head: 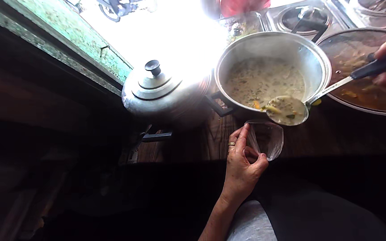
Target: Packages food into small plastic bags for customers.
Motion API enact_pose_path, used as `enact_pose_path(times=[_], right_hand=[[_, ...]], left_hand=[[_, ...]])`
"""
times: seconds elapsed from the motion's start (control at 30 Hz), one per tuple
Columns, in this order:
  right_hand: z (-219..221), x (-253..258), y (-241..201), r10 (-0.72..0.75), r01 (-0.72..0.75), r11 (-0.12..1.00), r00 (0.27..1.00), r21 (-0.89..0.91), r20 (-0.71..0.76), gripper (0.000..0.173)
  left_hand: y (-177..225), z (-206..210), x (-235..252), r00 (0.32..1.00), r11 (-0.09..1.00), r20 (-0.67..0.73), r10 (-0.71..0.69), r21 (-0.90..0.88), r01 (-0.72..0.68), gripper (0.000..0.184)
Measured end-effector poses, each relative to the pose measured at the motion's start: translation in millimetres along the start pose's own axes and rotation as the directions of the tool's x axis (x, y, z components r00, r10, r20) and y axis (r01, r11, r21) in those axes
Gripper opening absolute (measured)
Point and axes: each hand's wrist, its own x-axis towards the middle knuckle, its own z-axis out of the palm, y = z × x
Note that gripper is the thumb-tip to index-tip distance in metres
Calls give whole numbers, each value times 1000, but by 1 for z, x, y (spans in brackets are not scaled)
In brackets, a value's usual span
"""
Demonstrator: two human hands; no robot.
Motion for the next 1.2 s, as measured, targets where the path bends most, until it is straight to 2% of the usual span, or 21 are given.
enact_pose_path(times=[0.07,0.13,0.2,0.23,0.3,0.37,0.4,0.43,0.47,0.5,0.57,0.63,0.7,0.77,0.83,0.87,0.97,1.0,1.07,1.13,1.2], right_hand=[[1,-12,7,34,-33,998,999,-45,18,30],[0,-23,23,-4,14,994,995,-107,98,27],[-2,-36,51,-184,236,952,950,-197,251,20],[-1,-45,64,-302,398,882,888,-253,347,16],[2,-60,85,-508,743,595,642,-306,574,20],[2,-67,91,-544,953,188,302,-237,783,19],[1,-68,91,-522,980,56,191,-189,831,17],[-2,-68,92,-518,985,8,154,-175,841,16],[-8,-66,92,-549,981,35,180,-192,816,16],[-14,-63,93,-588,963,135,267,-233,764,17],[-27,-57,91,-587,805,524,578,-279,566,19],[-28,-48,75,-452,525,822,837,-222,309,16],[-24,-34,53,-288,301,951,947,-75,145,22],[-18,-18,42,-275,274,961,958,24,78,28],[-15,3,44,-418,423,906,901,-20,113,24],[-13,13,48,-503,526,842,846,-123,176,19],[-4,34,60,-606,749,456,657,-480,448,24],[-1,40,65,-587,785,341,607,-518,535,26],[3,50,76,-549,839,209,526,-503,650,29],[5,57,82,-504,866,209,494,-455,708,30],[6,63,83,-446,824,355,564,-441,695,26]], left_hand=[[0,-2,-1,1000,1000,8,14,4,-14,72],[0,-2,-1,1000,1000,20,22,15,-23,72],[-1,-1,-2,999,999,41,32,30,-33,72],[-1,-1,-2,998,999,49,36,33,-38,72],[-1,1,-2,997,998,58,48,27,-49,71],[-3,1,-1,997,998,56,62,7,-63,70],[-3,0,0,997,998,51,60,-1,-60,70],[-3,0,0,998,999,47,52,-8,-52,70],[-3,-1,0,998,999,42,49,-16,-48,70],[-3,-1,1,998,999,40,45,-27,-44,70],[-3,1,2,999,998,36,38,-47,-36,70],[-3,2,2,999,998,31,40,-59,-38,71],[-3,3,3,998,996,25,59,-73,-57,72],[-2,4,4,998,994,20,63,-92,-61,73],[-2,5,3,997,993,14,71,-92,-69,74],[-2,5,2,997,993,12,79,-85,-77,74],[-2,7,-1,995,993,-11,94,-73,-95,74],[-3,7,-1,995,993,-21,95,-75,-96,74],[-3,8,-3,995,993,-42,94,-73,-97,74],[-4,9,-4,994,992,-53,94,-76,-98,75],[-4,9,-4,994,993,-58,90,-73,-94,74]])
